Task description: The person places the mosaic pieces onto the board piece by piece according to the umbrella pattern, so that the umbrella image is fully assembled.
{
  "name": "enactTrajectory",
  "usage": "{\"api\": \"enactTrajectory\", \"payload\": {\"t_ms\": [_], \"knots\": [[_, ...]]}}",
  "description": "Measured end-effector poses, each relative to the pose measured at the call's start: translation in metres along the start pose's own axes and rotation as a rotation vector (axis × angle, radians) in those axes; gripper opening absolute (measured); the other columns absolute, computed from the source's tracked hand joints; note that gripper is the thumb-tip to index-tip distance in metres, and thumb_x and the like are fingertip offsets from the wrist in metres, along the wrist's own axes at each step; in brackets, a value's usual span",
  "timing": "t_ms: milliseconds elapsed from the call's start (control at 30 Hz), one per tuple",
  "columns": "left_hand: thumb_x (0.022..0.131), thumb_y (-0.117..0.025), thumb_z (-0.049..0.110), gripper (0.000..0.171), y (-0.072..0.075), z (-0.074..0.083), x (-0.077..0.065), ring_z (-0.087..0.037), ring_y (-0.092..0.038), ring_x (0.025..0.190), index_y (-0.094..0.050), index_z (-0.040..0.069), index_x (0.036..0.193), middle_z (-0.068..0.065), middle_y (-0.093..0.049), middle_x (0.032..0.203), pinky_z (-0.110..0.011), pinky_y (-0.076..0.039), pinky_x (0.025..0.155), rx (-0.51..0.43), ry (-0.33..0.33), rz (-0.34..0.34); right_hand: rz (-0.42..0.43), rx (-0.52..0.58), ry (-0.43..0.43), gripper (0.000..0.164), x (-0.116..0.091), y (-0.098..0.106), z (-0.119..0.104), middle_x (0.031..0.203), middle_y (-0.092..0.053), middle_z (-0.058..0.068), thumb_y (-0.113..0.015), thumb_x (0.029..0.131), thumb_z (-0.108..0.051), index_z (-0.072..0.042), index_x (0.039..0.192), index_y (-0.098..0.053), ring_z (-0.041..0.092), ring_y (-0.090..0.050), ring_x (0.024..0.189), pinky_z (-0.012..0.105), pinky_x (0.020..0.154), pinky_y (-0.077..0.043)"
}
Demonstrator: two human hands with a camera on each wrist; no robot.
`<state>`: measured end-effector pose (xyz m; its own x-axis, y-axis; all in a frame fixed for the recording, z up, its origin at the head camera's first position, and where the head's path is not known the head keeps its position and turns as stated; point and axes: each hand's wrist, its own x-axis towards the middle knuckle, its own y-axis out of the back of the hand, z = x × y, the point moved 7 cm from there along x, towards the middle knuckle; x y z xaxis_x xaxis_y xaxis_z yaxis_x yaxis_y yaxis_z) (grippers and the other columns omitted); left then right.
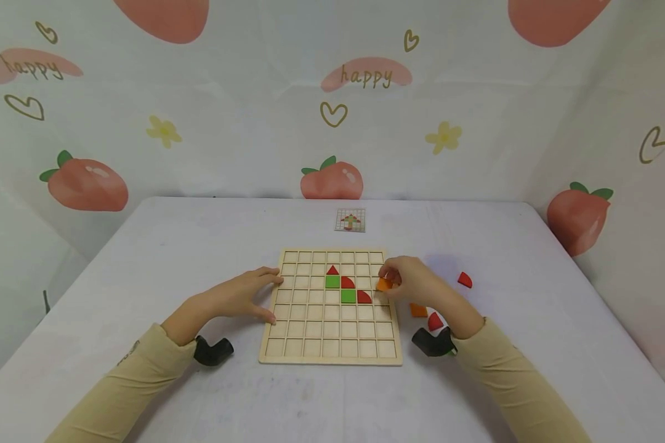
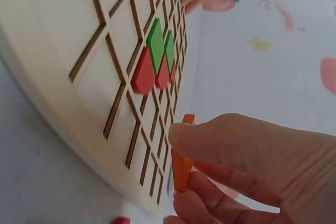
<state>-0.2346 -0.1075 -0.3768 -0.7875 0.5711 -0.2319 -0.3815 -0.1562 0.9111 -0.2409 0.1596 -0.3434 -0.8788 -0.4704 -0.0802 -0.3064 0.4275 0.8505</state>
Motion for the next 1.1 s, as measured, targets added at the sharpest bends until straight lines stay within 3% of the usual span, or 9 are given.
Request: {"api": "enactTrajectory", "payload": {"t_ms": [267,633,1100], "knots": [[0.073,-0.075,0.045,0.080,0.001,0.001,-0.001,-0.038,-0.037,0.134,-0.047,0.001,0.134,-0.020,-0.036,0.147,-0.050,-0.033,0.110,0.000,-0.004,0.006,-0.044,0.046,0.062,0.022,0.012,-0.014,-0.017,0.091,-0.064,0.007,-0.071,0.079,-0.008,-0.001,0.098,-0.063,0.020,-0.056,0.086,0.034,0.079,-0.053],[0.074,-0.075,0.045,0.080,0.001,0.002,-0.002,-0.037,-0.035,0.136,-0.046,0.002,0.134,-0.019,-0.035,0.148,-0.051,-0.032,0.111,-0.003,0.002,-0.002,-0.053,0.040,0.201,0.021,0.024,-0.035,-0.045,0.094,-0.066,0.009,-0.071,0.079,-0.005,0.001,0.099,-0.064,0.020,-0.063,0.088,0.032,0.080,-0.056],[0.074,-0.075,0.044,0.079,0.002,0.002,-0.003,-0.037,-0.035,0.136,-0.046,0.001,0.134,-0.020,-0.035,0.148,-0.051,-0.031,0.112,-0.006,0.006,-0.001,-0.073,-0.068,0.162,0.021,0.037,-0.050,-0.059,0.089,-0.064,0.001,-0.075,0.078,-0.012,-0.005,0.096,-0.066,0.012,-0.054,0.079,0.020,0.070,-0.048]]}}
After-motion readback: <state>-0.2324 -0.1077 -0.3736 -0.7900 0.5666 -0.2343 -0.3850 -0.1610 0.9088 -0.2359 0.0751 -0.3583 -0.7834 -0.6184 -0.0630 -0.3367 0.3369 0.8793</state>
